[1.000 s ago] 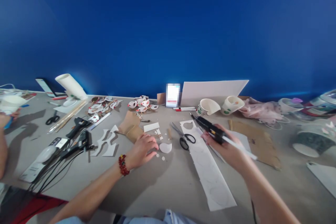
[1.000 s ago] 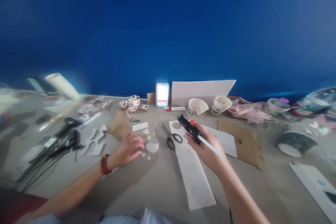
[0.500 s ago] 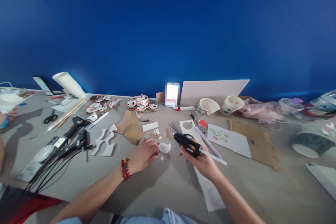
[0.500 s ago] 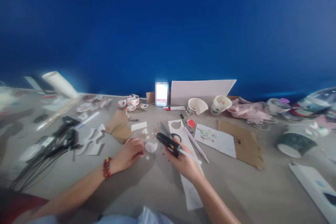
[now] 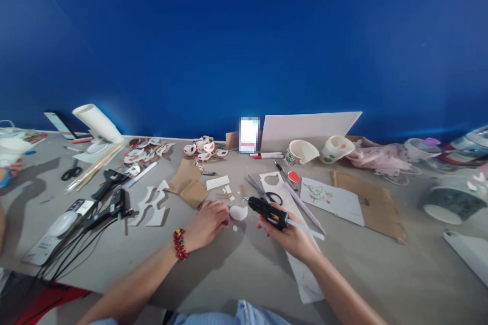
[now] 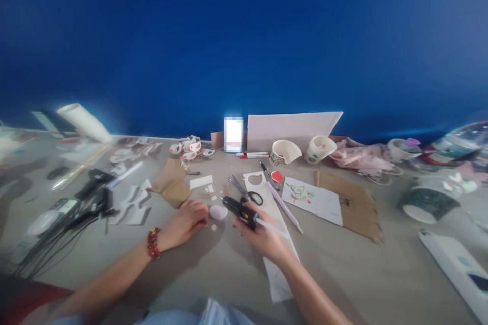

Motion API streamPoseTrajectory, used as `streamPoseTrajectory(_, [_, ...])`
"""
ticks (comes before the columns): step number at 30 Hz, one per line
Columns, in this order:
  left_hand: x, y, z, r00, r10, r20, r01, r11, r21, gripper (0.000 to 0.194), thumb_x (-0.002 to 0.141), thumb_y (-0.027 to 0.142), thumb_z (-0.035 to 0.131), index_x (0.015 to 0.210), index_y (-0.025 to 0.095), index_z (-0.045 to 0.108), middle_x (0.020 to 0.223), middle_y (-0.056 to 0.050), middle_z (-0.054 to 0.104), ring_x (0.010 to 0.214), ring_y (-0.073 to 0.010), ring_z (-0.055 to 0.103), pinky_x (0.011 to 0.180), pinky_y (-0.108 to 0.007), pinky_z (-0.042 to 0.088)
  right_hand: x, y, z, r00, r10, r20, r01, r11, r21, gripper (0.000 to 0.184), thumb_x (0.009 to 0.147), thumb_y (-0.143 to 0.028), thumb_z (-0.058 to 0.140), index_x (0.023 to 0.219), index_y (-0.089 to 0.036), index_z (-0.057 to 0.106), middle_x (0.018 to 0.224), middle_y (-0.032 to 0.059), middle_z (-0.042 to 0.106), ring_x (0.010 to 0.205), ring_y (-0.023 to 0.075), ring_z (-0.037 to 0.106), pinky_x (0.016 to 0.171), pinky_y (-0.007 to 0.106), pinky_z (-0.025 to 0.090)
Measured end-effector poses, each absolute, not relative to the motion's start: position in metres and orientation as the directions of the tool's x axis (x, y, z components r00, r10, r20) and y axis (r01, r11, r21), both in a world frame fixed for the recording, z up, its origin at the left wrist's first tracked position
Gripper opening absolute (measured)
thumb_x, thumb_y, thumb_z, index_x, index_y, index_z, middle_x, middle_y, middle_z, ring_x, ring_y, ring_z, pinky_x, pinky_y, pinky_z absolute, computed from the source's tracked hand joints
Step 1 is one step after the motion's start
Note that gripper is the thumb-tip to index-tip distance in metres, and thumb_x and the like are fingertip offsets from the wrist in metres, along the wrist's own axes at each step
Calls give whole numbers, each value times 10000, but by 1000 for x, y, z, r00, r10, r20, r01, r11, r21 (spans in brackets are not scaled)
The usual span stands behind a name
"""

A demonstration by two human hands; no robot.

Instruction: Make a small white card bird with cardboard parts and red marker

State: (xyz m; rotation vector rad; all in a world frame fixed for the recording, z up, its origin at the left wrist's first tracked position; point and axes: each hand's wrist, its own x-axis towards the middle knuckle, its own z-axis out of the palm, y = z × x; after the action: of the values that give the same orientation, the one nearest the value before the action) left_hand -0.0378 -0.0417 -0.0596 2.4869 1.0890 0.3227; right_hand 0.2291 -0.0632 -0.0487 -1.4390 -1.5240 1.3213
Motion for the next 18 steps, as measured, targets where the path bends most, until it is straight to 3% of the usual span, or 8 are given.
streamPoseTrajectory(6, [-41, -41, -60, 696, 715, 68, 615, -642, 458, 128, 959, 248, 466, 999, 210, 582, 997, -51, 617, 978, -234, 527, 853, -366, 362, 230, -62, -44, -224, 967, -122, 352, -37, -935, 380, 788, -474, 634, 1034, -185, 624, 844, 76, 737, 658, 210, 661, 667, 328, 563])
streamPoseTrajectory(9, [-42, -40, -59, 700, 713, 53, 610, -635, 474, 129, 960, 251, 468, 942, 207, 588, 975, -43, 615, 961, -226, 526, 835, -354, 365, 232, -61, -44, -237, 963, -126, 352, -36, -935, 377, 806, -470, 623, 1051, -184, 610, 835, 68, 739, 643, 202, 655, 670, 329, 561])
streamPoseTrajectory(14, [-41, -40, -60, 693, 720, 39, 620, -623, 477, 137, 954, 238, 470, 873, 191, 571, 951, -41, 605, 931, -218, 519, 812, -345, 370, 234, -64, -66, -181, 974, -134, 287, -78, -955, 512, 779, -509, 651, 1173, -197, 555, 829, 66, 741, 637, 214, 674, 666, 341, 577])
streamPoseTrajectory(18, [-43, -39, -62, 704, 708, 60, 606, -642, 470, 140, 962, 240, 456, 974, 205, 591, 993, -47, 607, 956, -216, 516, 839, -343, 373, 233, -66, -82, -119, 984, -134, 198, -109, -974, 629, 739, -553, 665, 1233, -197, 510, 883, 84, 734, 637, 225, 683, 657, 362, 587])
